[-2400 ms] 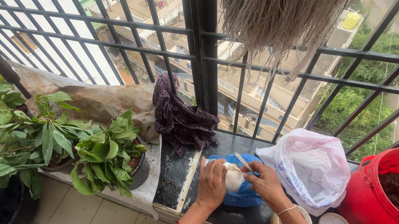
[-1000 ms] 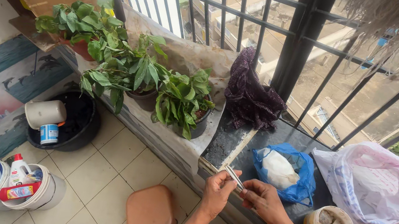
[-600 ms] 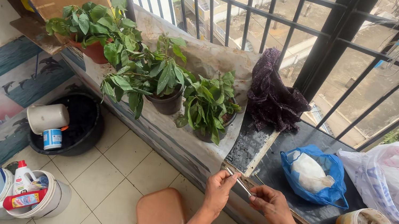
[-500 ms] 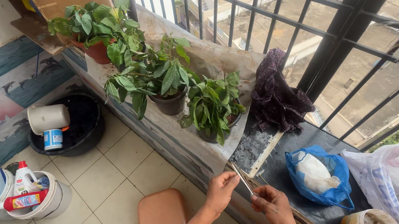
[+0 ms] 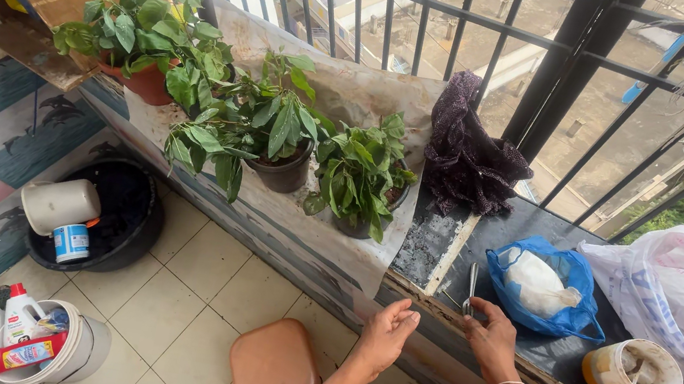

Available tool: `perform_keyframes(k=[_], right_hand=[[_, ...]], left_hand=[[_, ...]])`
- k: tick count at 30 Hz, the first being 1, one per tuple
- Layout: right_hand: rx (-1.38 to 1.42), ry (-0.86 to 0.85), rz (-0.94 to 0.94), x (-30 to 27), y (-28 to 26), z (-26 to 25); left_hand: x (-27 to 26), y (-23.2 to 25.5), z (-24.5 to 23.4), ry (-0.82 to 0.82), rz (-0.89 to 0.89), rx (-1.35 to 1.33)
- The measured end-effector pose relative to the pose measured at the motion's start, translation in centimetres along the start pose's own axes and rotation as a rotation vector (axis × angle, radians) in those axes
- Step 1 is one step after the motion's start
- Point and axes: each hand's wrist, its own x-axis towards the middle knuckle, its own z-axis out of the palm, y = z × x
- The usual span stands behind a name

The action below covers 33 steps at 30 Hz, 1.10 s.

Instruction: The person uses a wooden stick to scrape white residue off the leaves of several potted plants on a balcony. They repeatedly dip the stick into a bag of white powder and apply it to the leaves, then scrape the surface to remove the buildup.

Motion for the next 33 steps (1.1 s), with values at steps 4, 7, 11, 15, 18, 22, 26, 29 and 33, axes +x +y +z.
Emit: perform_keyframes(k=[4,7,11,15,18,22,26,29,33], right_hand=[[-0.064,-0.047,0.044,-0.4,-1.8,-0.7],[-0.027,-0.014,0.124,-1.2,-3.4,-0.7],[0.132,0.074,0.049,-3.4,-5.3,1.8],[0.475,-0.063,0.116,-5.1,-8.2,6.1],[0.692,-0.286,0.195,-6.8,-10.6,9.8],[0.579,-0.553,0.208,-8.7,-12.4,15.1],[-0.116,-0.770,-0.183,-9.3,-11.8,20.2],[-0.450,-0.799,-0.593,-8.6,-12.2,24.3],[-0.485,-0.873,-0.753,-7.5,-14.3,29.4]], left_hand=[[-1.3,1.5,-0.7,-0.010,-0.083,0.017],[-1.8,1.2,-1.9,0.009,-0.028,-0.021],[-3.0,0.7,-4.6,0.075,-0.007,-0.057],[-5.0,1.6,-8.4,0.170,0.000,-0.132],[-6.7,2.3,-11.4,0.232,-0.015,-0.161],[-8.2,2.2,-15.1,0.317,-0.043,-0.182],[-8.5,1.9,-18.2,0.418,-0.069,-0.284],[-8.8,2.4,-20.6,0.480,-0.024,-0.341],[-8.5,4.0,-24.4,0.558,-0.028,-0.286]])
